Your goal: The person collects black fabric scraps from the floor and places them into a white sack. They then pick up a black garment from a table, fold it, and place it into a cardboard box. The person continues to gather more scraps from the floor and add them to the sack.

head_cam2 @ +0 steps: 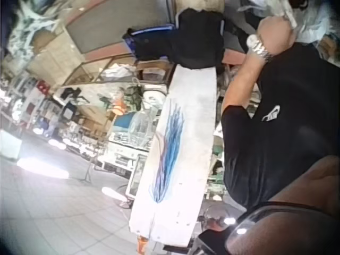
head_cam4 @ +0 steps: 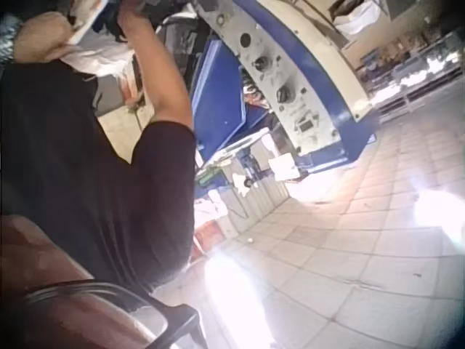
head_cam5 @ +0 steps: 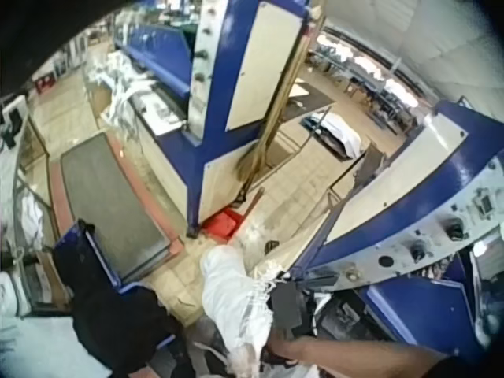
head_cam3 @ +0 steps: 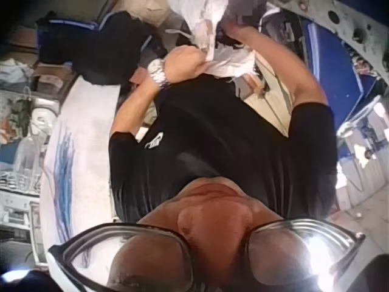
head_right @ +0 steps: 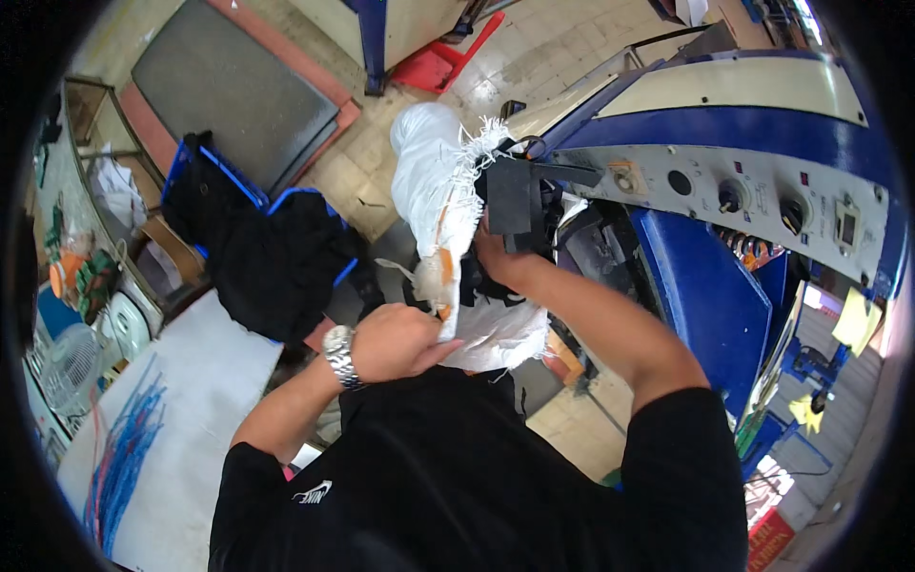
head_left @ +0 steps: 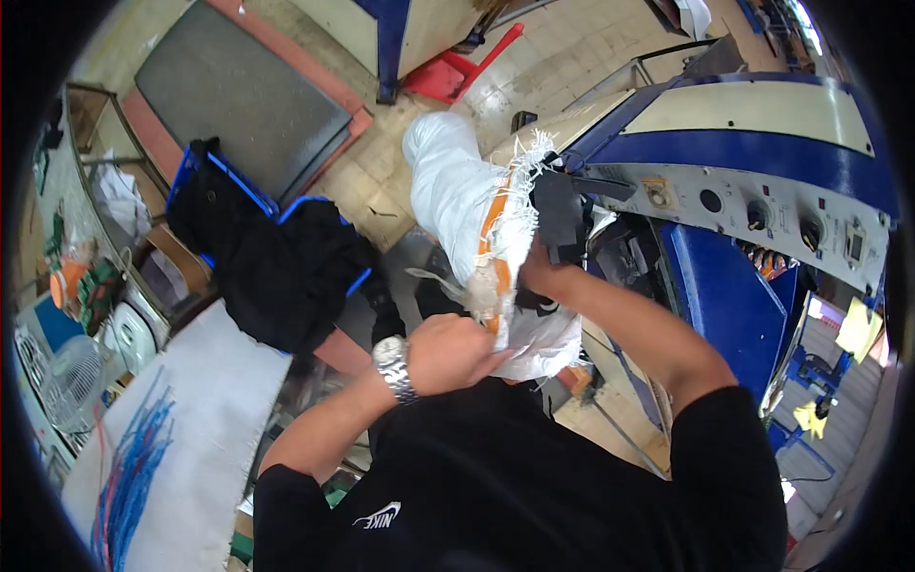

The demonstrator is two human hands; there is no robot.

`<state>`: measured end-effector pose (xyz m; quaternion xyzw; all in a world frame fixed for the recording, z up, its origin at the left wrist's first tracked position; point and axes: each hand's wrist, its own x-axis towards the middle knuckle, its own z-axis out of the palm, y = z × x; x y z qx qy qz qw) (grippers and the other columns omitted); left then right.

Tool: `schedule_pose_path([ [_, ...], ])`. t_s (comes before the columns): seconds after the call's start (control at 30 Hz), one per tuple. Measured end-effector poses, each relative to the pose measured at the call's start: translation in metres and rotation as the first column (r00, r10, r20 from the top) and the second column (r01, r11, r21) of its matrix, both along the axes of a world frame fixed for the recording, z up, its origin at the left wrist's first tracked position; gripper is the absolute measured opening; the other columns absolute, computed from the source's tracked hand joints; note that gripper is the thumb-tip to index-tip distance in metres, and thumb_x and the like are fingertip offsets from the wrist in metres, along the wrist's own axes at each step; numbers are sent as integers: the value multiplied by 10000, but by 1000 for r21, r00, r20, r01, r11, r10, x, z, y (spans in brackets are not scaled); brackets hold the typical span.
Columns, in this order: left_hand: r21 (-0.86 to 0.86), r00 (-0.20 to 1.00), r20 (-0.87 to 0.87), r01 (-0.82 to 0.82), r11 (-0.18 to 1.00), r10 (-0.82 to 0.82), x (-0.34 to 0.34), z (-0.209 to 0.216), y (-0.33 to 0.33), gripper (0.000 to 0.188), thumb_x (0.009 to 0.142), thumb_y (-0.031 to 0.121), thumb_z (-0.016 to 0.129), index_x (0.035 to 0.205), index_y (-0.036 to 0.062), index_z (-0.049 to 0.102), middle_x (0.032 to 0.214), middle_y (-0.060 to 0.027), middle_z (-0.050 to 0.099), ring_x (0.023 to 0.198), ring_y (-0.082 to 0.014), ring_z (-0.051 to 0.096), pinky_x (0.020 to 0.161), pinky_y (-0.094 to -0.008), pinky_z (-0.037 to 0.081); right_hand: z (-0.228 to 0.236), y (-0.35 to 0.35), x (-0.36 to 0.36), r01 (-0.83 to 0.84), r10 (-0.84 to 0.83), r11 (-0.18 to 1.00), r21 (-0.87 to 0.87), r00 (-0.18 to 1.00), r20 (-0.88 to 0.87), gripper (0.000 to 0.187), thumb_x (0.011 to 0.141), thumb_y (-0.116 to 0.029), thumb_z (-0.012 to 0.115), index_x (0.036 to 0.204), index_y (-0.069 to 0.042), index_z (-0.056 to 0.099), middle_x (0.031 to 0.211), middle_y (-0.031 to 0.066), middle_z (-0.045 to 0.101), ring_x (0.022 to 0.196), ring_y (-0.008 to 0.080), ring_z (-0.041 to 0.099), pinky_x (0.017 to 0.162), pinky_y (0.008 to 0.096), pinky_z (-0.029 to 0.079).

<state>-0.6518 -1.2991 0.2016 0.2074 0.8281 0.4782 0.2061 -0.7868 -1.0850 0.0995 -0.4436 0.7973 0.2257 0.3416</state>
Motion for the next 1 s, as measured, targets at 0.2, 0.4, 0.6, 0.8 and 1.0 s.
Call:
schedule_pose_path([
  [0.2, -69, 924, 134, -352, 934, 358, -90, 52, -82, 494, 859, 517, 716, 786, 29, 710, 699, -133, 678, 652, -238, 673, 640, -367, 517, 177, 19, -36, 643, -542, 542, -541, 759, 360, 623, 737, -287, 842, 1267, -46, 620, 1193, 164, 622, 1188, 349, 570, 997, 406, 478],
  [0.4, -390, 974, 89, -158, 907, 208, -222, 7, -8, 491, 950, 454, 635, 999, -32, 672, 797, -136, 671, 737, -206, 627, 700, -370, 504, 86, 14, -66, 459, -708, 350, -817, 701, 90, 863, 661, -447, 876, 1357, -66, 536, 1223, 213, 595, 1153, 411, 562, 1020, 437, 445],
  [0.6, -53, 978, 203, -32, 998, 42, -210, -55, -13, 425, 937, 402, 676, 1071, -1, 687, 797, -133, 680, 695, -193, 622, 661, -366, 505, 52, 27, -1, 522, -659, 356, -775, 728, 188, 295, 808, -45, 667, 1092, -68, 591, 970, 153, 636, 952, 373, 595, 842, 469, 487],
  [0.8, 213, 947, 59, -320, 923, 315, -191, -3, -4, 256, 998, 238, 630, 1011, -15, 664, 677, -50, 579, 621, -94, 466, 578, -296, 419, 38, 23, 30, 350, -571, 646, -678, 811, -126, 119, 892, -110, 559, 1002, -77, 587, 925, 117, 643, 939, 312, 654, 786, 429, 542],
  [1.0, 158, 884, -249, -366, 917, 396, -177, 54, 3, 179, 950, 149, 661, 884, -9, 607, 639, -158, 468, 570, -220, 430, 552, -330, 398, -3, 4, 1, 420, -541, 766, -487, 830, -135, 151, 923, -143, 531, 1032, -54, 586, 983, 162, 697, 919, 310, 699, 730, 458, 572],
])
